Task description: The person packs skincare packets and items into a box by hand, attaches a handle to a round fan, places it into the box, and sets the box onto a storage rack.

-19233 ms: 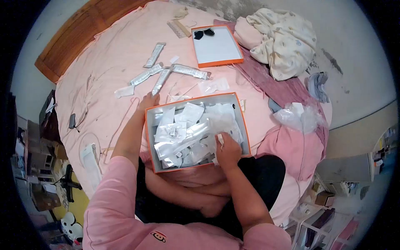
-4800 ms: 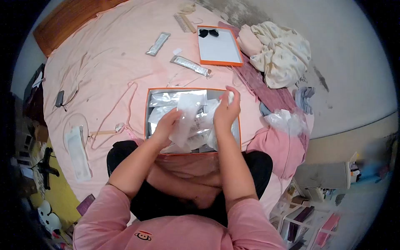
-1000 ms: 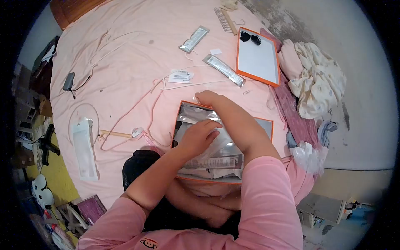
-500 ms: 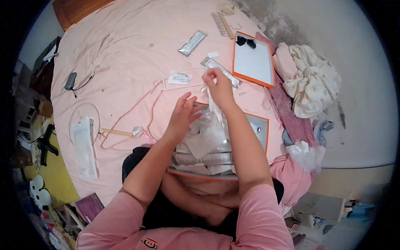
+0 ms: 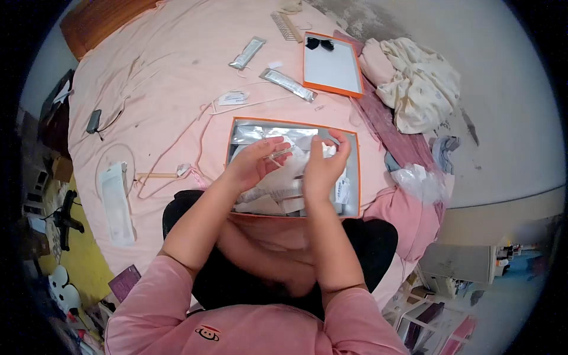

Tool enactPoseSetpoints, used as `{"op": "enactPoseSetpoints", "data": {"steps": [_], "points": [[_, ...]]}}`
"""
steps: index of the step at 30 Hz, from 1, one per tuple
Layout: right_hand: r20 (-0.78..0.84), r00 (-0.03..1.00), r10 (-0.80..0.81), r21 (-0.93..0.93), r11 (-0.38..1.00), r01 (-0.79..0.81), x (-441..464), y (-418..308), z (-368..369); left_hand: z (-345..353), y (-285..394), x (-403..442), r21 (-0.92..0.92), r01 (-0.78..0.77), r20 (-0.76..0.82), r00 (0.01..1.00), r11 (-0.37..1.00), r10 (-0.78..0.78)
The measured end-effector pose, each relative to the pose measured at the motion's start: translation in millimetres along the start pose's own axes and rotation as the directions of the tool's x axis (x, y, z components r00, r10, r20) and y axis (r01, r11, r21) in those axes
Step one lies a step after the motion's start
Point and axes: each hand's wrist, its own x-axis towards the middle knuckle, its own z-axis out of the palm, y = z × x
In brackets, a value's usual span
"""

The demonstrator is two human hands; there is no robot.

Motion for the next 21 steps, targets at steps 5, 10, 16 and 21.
{"op": "enactPoseSetpoints", "data": {"steps": [5, 10, 16, 21], "points": [[0.226, 0.735, -0.639, -0.188, 0.712, 0.677, -24.3, 15.0, 3.2, 15.2, -27.5, -10.6, 0.034, 0.108, -0.005, 0.994, 0.994, -0.108], [0.178, 0.947, -0.266, -0.162, 0.942, 0.295, -37.6, 24.2, -0.9, 26.4, -32.3, -17.2, 0.049, 0.027, 0.025, 0.999, 0.998, -0.029], [0.178, 0.983, -0.055, -0.206, 0.974, 0.092, -25.4, 25.7, -14.6, 12.1, -43.3, -4.7, 0.174, -0.057, 0.160, 0.987, 0.983, 0.029], [0.063, 0.998, 0.020, -0.072, 0.997, -0.015, -8.7, 43.7, -15.7, 21.1, -35.0, -10.2, 0.260, 0.080, 0.003, 0.996, 0.962, -0.084]]}}
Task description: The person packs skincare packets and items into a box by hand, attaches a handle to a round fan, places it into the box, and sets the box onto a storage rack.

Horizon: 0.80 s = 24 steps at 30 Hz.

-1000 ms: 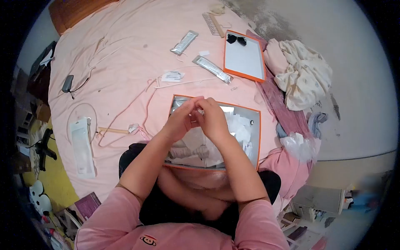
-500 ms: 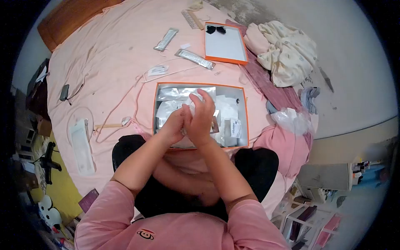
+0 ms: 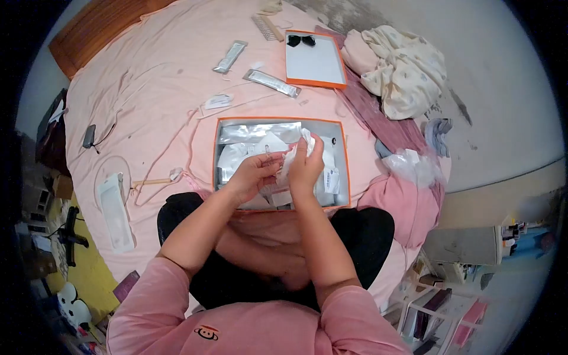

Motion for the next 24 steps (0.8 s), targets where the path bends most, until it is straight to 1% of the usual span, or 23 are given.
{"op": "enactPoseSetpoints", "data": {"steps": [1, 2, 3, 4, 6, 7, 10, 13, 15, 16, 17, 18, 19, 21, 22, 24], "points": [[0.061, 0.998, -0.020, 0.056, 0.998, 0.016, -2.7, -3.9, -2.7, 1.5, 1.4, -1.0, -0.012, 0.008, -0.034, 0.999, 1.000, -0.009], [0.120, 0.992, -0.039, 0.109, 0.994, 0.025, -6.8, -9.3, -5.7, -2.2, -0.9, 1.0, 0.044, -0.015, -0.034, 0.999, 0.999, 0.016], [0.275, 0.909, -0.312, -0.003, 0.946, 0.326, -12.6, -15.2, -7.0, -5.8, -4.1, 1.9, 0.101, -0.032, -0.032, 0.999, 0.994, 0.035], [0.356, 0.849, -0.391, -0.049, 0.899, 0.434, -14.5, -15.9, -5.8, -7.6, -7.1, 2.4, 0.158, -0.047, -0.026, 0.998, 0.986, 0.051], [0.517, 0.685, -0.513, -0.104, 0.757, 0.645, -13.6, -18.0, -2.0, -1.5, -6.9, -1.1, 0.282, -0.128, -0.035, 0.989, 0.951, 0.143], [0.515, 0.738, -0.436, -0.179, 0.788, 0.590, -14.2, -21.7, -1.4, 1.3, -4.8, -2.9, 0.343, -0.169, -0.036, 0.981, 0.924, 0.193], [0.428, 0.815, -0.390, -0.294, 0.793, 0.533, -11.7, -30.1, 5.3, -9.7, -0.7, 2.7, 0.422, -0.115, 0.065, 0.993, 0.899, 0.096], [0.330, 0.865, -0.379, -0.330, 0.812, 0.481, 5.3, -23.9, 14.8, -13.4, -3.1, 6.8, 0.348, -0.173, 0.061, 0.985, 0.921, 0.162], [0.320, 0.933, -0.164, -0.369, 0.886, 0.282, 28.4, -18.2, 13.0, -11.6, 1.7, 2.2, 0.264, -0.166, -0.031, 0.983, 0.950, 0.180], [0.311, 0.949, -0.054, -0.386, 0.905, 0.179, 42.5, -14.1, 11.0, -11.2, 5.6, 0.4, 0.223, -0.167, -0.077, 0.979, 0.961, 0.188], [0.281, 0.956, -0.078, -0.413, 0.890, 0.194, 57.2, -5.5, 9.0, -13.4, 9.6, 0.5, 0.463, -0.220, -0.114, 0.946, 0.859, 0.304], [0.253, 0.962, -0.102, -0.441, 0.873, 0.208, 70.8, 3.5, 6.0, -16.5, 13.6, 1.0, 0.673, -0.236, -0.121, 0.900, 0.701, 0.419], [0.241, 0.956, -0.167, -0.417, 0.872, 0.257, 82.3, 8.1, 3.2, -18.9, 15.7, 2.0, 0.838, -0.216, -0.098, 0.844, 0.501, 0.528], [0.211, 0.932, -0.295, -0.370, 0.858, 0.355, 102.4, 15.3, -1.2, -25.2, 10.3, 8.6, 0.938, -0.236, 0.004, 0.742, 0.256, 0.671], [0.220, 0.931, -0.290, -0.405, 0.841, 0.358, 111.1, 18.4, -1.7, -27.4, 7.8, 11.1, 0.966, -0.227, 0.067, 0.687, 0.126, 0.724], [0.236, 0.930, -0.281, -0.468, 0.806, 0.362, 126.7, 25.0, 0.0, -25.4, 7.4, 10.2, 0.975, -0.160, 0.011, 0.730, 0.154, 0.683]]}}
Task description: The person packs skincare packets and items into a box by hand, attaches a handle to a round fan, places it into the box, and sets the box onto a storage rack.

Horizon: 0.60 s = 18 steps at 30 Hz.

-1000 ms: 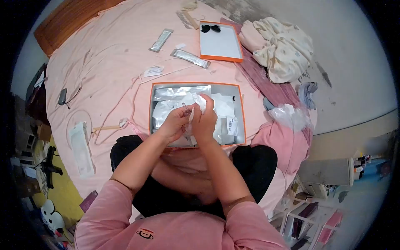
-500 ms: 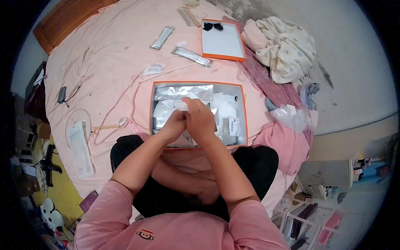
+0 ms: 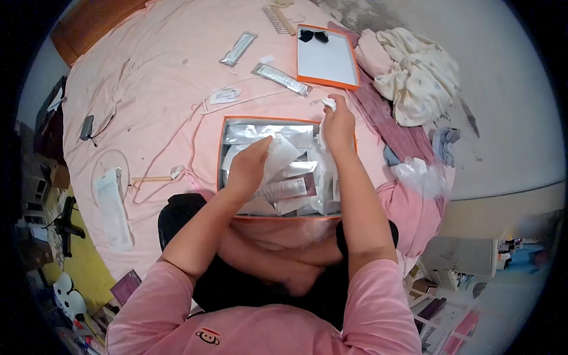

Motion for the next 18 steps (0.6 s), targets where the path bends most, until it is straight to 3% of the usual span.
{"op": "enactPoseSetpoints", "data": {"steps": [4, 7, 10, 13, 16, 18], "points": [[0.060, 0.995, -0.075, -0.235, 0.968, 0.088, 23.7, 14.0, 16.3, 1.3, -1.4, 5.7, 0.049, -0.010, -0.016, 1.000, 0.999, 0.010], [0.260, 0.959, -0.114, -0.416, 0.883, 0.217, 49.1, 37.1, 36.2, 2.9, -7.0, 11.0, 0.207, -0.159, -0.062, 0.983, 0.965, 0.175], [0.421, 0.902, -0.093, -0.454, 0.840, 0.298, 72.6, 56.1, 64.0, -0.4, -8.7, 16.8, 0.099, -0.137, -0.061, 0.988, 0.986, 0.143], [0.606, 0.795, -0.020, -0.377, 0.873, 0.310, 83.2, 67.4, 98.7, -2.7, -14.5, 22.4, 0.003, -0.120, -0.067, 0.991, 0.993, 0.120], [0.825, 0.540, 0.170, -0.410, 0.837, 0.363, 85.1, 81.7, 128.3, -1.1, -22.0, 24.5, -0.002, -0.133, -0.065, 0.989, 0.991, 0.133], [0.858, 0.498, 0.127, -0.404, 0.767, 0.499, 81.9, 117.1, 148.9, -3.2, -20.5, 25.6, -0.014, -0.121, -0.073, 0.990, 0.993, 0.119]]}}
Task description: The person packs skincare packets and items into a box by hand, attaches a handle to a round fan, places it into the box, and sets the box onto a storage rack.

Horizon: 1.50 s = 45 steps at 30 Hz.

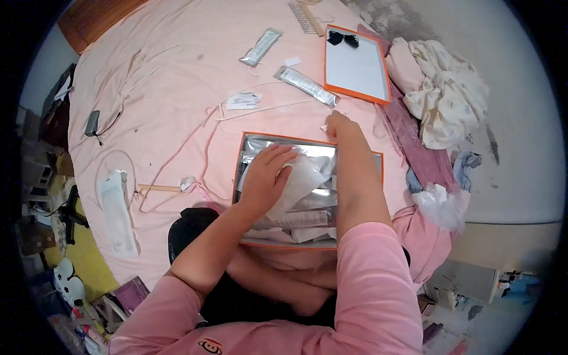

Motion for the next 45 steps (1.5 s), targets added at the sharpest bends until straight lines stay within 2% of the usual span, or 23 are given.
{"op": "enactPoseSetpoints", "data": {"steps": [1, 4, 7, 10, 11, 13, 15, 16, 17, 18, 19, 21, 22, 24, 25, 28, 31, 34, 35, 38, 42, 43, 45], "points": [[0.011, 0.999, -0.032, -0.069, 0.997, 0.032, 1.0, -0.4, 4.5, -1.1, 0.2, -0.2, -0.007, 0.007, -0.003, 1.000, 1.000, -0.007], [0.137, 0.991, 0.005, -0.041, 0.999, 0.000, -7.9, -9.7, -15.2, 1.7, -3.5, 0.5, -0.031, -0.005, -0.001, 1.000, 1.000, 0.005], [0.028, 0.999, 0.044, 0.051, 0.998, -0.045, -15.7, -10.8, -13.8, 2.8, -3.8, 0.3, -0.052, -0.001, -0.007, 1.000, 0.999, 0.000], [-0.212, 0.933, 0.290, 0.638, 0.764, -0.093, -55.4, -32.7, -48.8, -0.1, -5.8, -1.1, -0.189, 0.085, 0.023, 0.996, 0.978, -0.082], [-0.385, 0.892, 0.237, 0.641, 0.764, 0.073, -66.6, -40.4, -54.4, -4.8, -3.9, 0.5, -0.331, 0.253, 0.107, 0.967, 0.909, -0.230], [-0.693, 0.706, 0.144, 0.549, 0.740, 0.388, -94.5, -55.5, -64.8, -16.6, 3.6, 7.1, -0.539, 0.552, 0.330, 0.833, 0.636, -0.444], [-0.758, 0.652, 0.011, 0.446, 0.738, 0.507, -154.0, -94.2, -87.1, -12.6, -1.3, 11.5, -0.787, 0.550, 0.388, 0.794, 0.281, -0.468], [-0.743, 0.669, -0.031, 0.471, 0.686, 0.554, -180.7, -112.7, -89.8, -11.6, -2.3, 11.7, -0.853, 0.517, 0.426, 0.773, 0.078, -0.470], [-0.772, 0.623, -0.121, 0.349, 0.740, 0.576, -200.1, -128.5, -83.4, -15.6, 1.9, 11.6, -0.866, 0.500, 0.459, 0.773, -0.025, -0.438], [-0.415, 0.910, 0.009, 0.708, 0.631, 0.316, -237.7, -152.8, -94.2, -15.7, 1.9, 9.3, -0.849, 0.523, 0.508, 0.766, -0.079, -0.394], [-0.392, 0.919, -0.033, 0.614, 0.734, 0.288, -249.6, -164.4, -85.1, -14.0, 0.9, 6.6, -0.827, 0.547, 0.555, 0.757, -0.130, -0.345], [-0.461, 0.863, -0.206, 0.441, 0.791, 0.424, -268.0, -173.9, -68.1, -15.5, 10.1, 2.9, -0.788, 0.581, 0.615, 0.746, -0.203, -0.254], [-0.483, 0.825, -0.292, 0.345, 0.803, 0.486, -274.3, -175.6, -63.5, -13.3, 11.9, -1.1, -0.781, 0.602, 0.625, 0.746, -0.170, -0.230], [-0.499, 0.843, -0.202, 0.466, 0.757, 0.458, -284.3, -176.2, -61.3, -9.4, 16.4, -9.2, -0.763, 0.638, 0.645, 0.742, -0.100, -0.183], [-0.502, 0.850, -0.158, 0.523, 0.728, 0.444, -288.9, -176.6, -60.4, -12.7, 25.5, -11.1, -0.731, 0.667, 0.682, 0.703, -0.147, -0.203], [-0.701, 0.711, 0.053, 0.551, 0.674, 0.493, -295.1, -180.2, -53.7, -6.4, 36.7, -19.9, -0.725, 0.645, 0.689, 0.671, -0.241, -0.274], [-0.722, 0.641, 0.260, 0.630, 0.630, 0.454, -298.1, -198.0, -53.0, -2.9, 48.0, -25.0, -0.738, 0.631, 0.673, 0.659, -0.240, -0.336], [-0.859, 0.487, 0.158, 0.295, 0.930, 0.219, -286.3, -202.4, -49.5, -1.6, 59.7, -26.7, -0.673, 0.654, 0.739, 0.617, -0.346, -0.271], [-0.862, 0.465, 0.203, 0.335, 0.916, 0.220, -277.8, -198.9, -40.6, 7.7, 49.3, -29.3, -0.688, 0.683, 0.726, 0.643, -0.245, -0.244], [-0.822, 0.520, 0.233, 0.445, 0.833, 0.330, -266.7, -181.2, -28.3, 5.2, 46.3, -37.3, -0.662, 0.729, 0.748, 0.632, -0.172, -0.202], [-0.631, 0.612, 0.477, 0.728, 0.636, 0.255, -268.8, -181.7, -36.6, 2.9, 47.4, -34.3, -0.680, 0.730, 0.733, 0.676, -0.070, -0.073], [-0.704, 0.551, 0.447, 0.668, 0.680, 0.302, -264.5, -178.1, -36.2, 3.5, 49.8, -34.5, -0.703, 0.711, 0.711, 0.701, -0.012, -0.059], [-0.688, 0.543, 0.482, 0.691, 0.664, 0.286, -260.1, -175.4, -36.6, 2.8, 50.3, -34.3, -0.720, 0.685, 0.685, 0.727, 0.111, -0.041]]}}
